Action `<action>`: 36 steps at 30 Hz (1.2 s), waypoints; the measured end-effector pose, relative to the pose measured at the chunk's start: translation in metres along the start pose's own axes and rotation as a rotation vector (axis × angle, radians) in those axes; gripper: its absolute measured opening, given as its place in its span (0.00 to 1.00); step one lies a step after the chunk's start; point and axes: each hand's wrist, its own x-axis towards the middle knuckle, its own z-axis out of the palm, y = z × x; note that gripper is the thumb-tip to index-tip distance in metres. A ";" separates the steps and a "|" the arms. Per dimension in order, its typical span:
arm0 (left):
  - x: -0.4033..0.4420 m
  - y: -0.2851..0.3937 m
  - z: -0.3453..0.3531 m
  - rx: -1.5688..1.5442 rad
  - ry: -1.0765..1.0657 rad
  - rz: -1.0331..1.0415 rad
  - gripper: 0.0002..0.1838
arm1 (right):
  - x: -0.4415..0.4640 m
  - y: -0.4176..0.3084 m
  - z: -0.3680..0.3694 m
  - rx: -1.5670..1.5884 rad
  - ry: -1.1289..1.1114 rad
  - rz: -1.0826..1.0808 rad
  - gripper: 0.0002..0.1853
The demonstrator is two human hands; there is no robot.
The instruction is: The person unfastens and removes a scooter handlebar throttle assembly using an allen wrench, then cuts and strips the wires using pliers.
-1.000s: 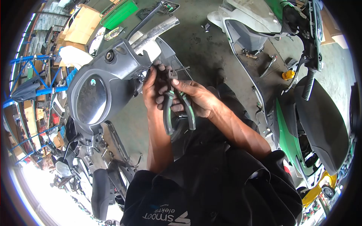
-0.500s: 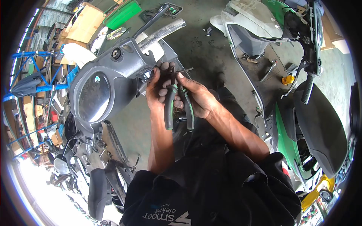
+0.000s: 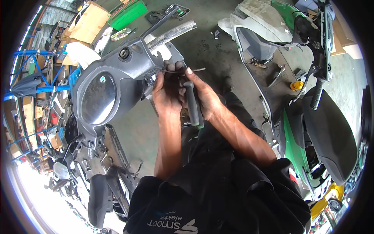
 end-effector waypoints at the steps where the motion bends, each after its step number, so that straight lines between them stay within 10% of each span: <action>1: 0.001 -0.002 0.002 0.030 0.067 0.090 0.17 | 0.002 0.000 -0.001 -0.008 0.041 -0.019 0.23; 11: 0.006 0.009 0.031 0.218 0.342 0.079 0.14 | -0.001 -0.008 0.002 -0.359 0.097 -0.095 0.24; 36: 0.014 -0.018 0.028 0.205 0.283 0.405 0.06 | 0.010 0.025 -0.007 -0.074 0.117 -0.330 0.22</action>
